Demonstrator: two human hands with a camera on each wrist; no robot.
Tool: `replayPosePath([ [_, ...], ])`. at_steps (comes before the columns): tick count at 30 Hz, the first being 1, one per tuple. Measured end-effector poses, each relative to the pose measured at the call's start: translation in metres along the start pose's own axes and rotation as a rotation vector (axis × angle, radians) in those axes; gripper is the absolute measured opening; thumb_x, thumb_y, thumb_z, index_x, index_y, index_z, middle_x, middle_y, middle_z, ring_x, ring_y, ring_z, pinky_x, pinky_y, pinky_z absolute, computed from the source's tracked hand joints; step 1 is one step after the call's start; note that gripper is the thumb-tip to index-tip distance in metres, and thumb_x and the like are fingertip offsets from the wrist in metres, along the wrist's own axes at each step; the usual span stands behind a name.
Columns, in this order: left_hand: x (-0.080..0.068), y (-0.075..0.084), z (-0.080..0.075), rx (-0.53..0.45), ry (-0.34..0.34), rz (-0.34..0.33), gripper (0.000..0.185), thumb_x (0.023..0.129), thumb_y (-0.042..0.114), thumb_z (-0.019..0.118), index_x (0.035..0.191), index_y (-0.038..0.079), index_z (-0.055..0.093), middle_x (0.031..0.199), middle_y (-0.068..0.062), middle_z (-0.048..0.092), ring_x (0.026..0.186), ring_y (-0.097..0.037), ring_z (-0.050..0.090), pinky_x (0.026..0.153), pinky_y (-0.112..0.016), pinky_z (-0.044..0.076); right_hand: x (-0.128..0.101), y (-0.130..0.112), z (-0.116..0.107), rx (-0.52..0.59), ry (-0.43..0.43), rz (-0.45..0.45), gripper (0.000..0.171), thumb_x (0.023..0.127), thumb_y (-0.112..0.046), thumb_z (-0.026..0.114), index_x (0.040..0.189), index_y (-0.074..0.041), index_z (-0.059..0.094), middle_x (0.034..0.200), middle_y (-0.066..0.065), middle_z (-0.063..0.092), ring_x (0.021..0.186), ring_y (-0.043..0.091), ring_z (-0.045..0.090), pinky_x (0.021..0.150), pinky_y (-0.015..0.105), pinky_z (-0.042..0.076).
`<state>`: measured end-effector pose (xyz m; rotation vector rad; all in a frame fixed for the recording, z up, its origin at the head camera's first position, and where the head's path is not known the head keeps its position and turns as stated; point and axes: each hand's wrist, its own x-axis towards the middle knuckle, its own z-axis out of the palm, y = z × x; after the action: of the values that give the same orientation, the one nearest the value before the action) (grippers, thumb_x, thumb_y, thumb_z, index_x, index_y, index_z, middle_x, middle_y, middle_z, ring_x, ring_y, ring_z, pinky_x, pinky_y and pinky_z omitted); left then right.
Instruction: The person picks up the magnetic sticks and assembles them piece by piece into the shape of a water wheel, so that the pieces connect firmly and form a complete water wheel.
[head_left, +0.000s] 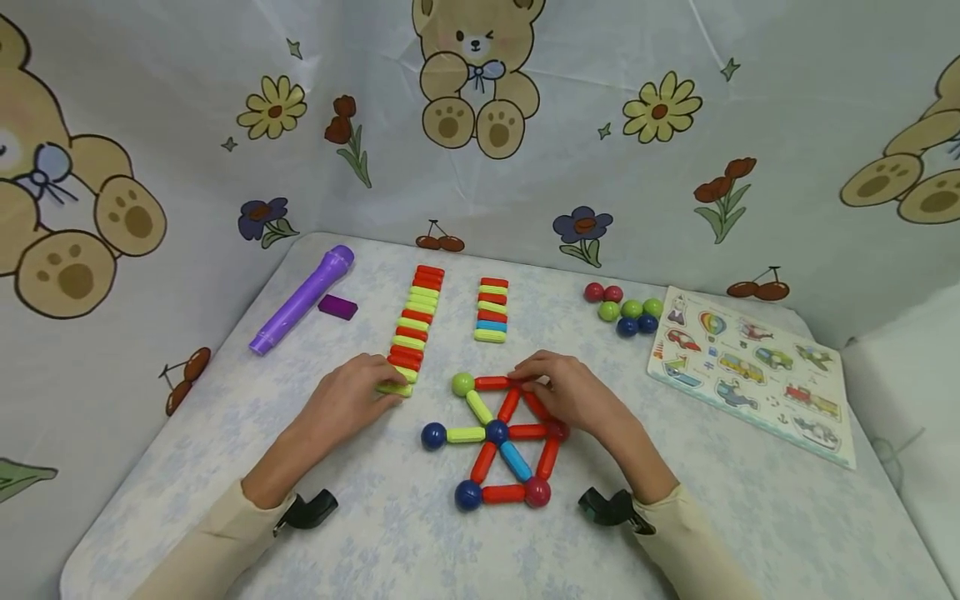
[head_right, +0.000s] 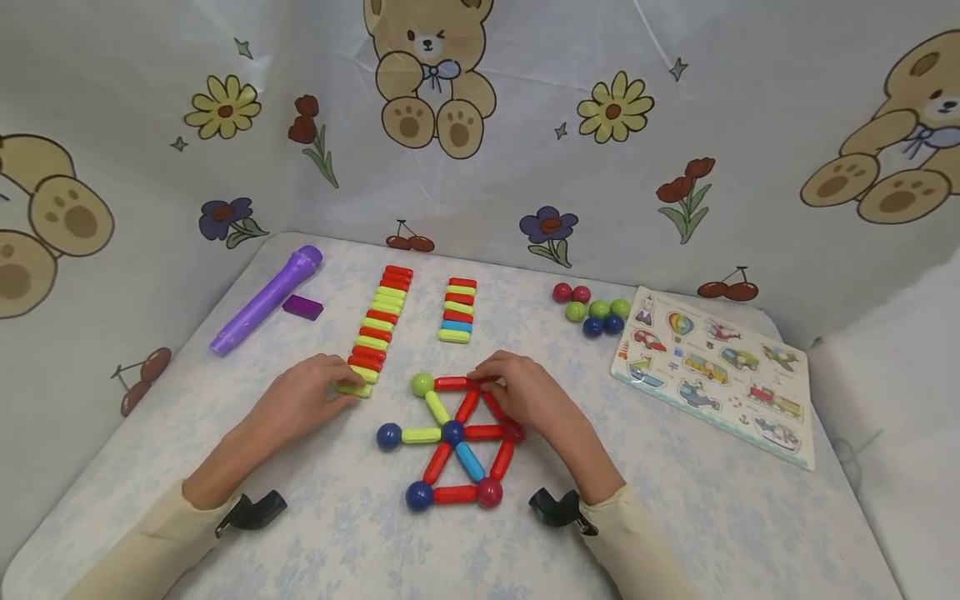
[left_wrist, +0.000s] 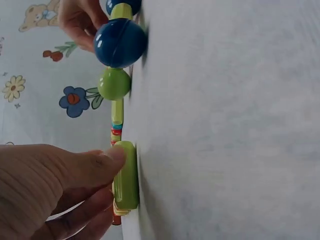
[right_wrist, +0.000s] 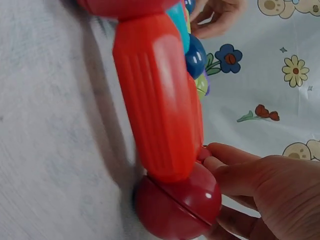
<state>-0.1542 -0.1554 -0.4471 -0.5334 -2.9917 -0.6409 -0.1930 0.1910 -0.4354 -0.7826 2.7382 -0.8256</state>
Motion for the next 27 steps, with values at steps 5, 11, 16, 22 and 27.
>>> replayPosePath([
  [5,0.0,-0.001,0.005,0.062,0.025,0.049,0.03,0.083,0.011,0.094,0.111,0.01,0.084,0.111,-0.007,0.075,0.101,-0.024,0.066,0.083,-0.042,0.063,-0.002,0.002,-0.007,0.004,-0.04,0.061,0.026,0.1,-0.003,0.075,0.122,-0.016,0.083,0.112,-0.002,0.077,0.107,0.02,0.071,0.092,0.041,0.063],
  [11,0.001,0.005,0.009,0.074,0.014,0.061,0.026,0.085,0.015,0.094,0.109,0.011,0.084,0.11,-0.005,0.074,0.102,-0.023,0.067,0.085,-0.041,0.063,-0.006,0.001,-0.015,0.013,-0.084,0.09,0.025,0.1,-0.003,0.075,0.12,-0.014,0.084,0.113,0.0,0.077,0.106,0.022,0.073,0.088,0.038,0.064],
  [16,0.006,0.016,0.009,0.033,-0.001,0.04,0.024,0.09,0.018,0.09,0.112,0.012,0.083,0.107,-0.003,0.075,0.101,-0.022,0.069,0.088,-0.043,0.062,-0.007,0.001,-0.017,0.021,-0.097,0.084,0.024,0.1,-0.003,0.075,0.12,-0.014,0.084,0.113,0.0,0.077,0.106,0.022,0.073,0.088,0.037,0.063],
  [22,0.016,0.033,0.009,-0.112,-0.036,-0.03,0.024,0.096,0.02,0.084,0.117,0.009,0.079,0.106,-0.002,0.078,0.094,-0.018,0.072,0.081,-0.038,0.062,-0.008,0.001,-0.018,0.014,-0.111,0.076,0.024,0.099,-0.003,0.077,0.119,-0.014,0.084,0.112,-0.001,0.077,0.105,0.022,0.073,0.089,0.038,0.063],
  [27,0.024,0.046,0.011,-0.253,-0.071,-0.079,0.026,0.098,0.021,0.082,0.119,0.006,0.076,0.103,-0.003,0.079,0.091,-0.016,0.074,0.08,-0.034,0.063,-0.009,0.001,-0.018,0.008,-0.113,0.083,0.025,0.098,-0.003,0.077,0.119,-0.014,0.084,0.112,0.0,0.077,0.105,0.021,0.072,0.088,0.037,0.063],
])
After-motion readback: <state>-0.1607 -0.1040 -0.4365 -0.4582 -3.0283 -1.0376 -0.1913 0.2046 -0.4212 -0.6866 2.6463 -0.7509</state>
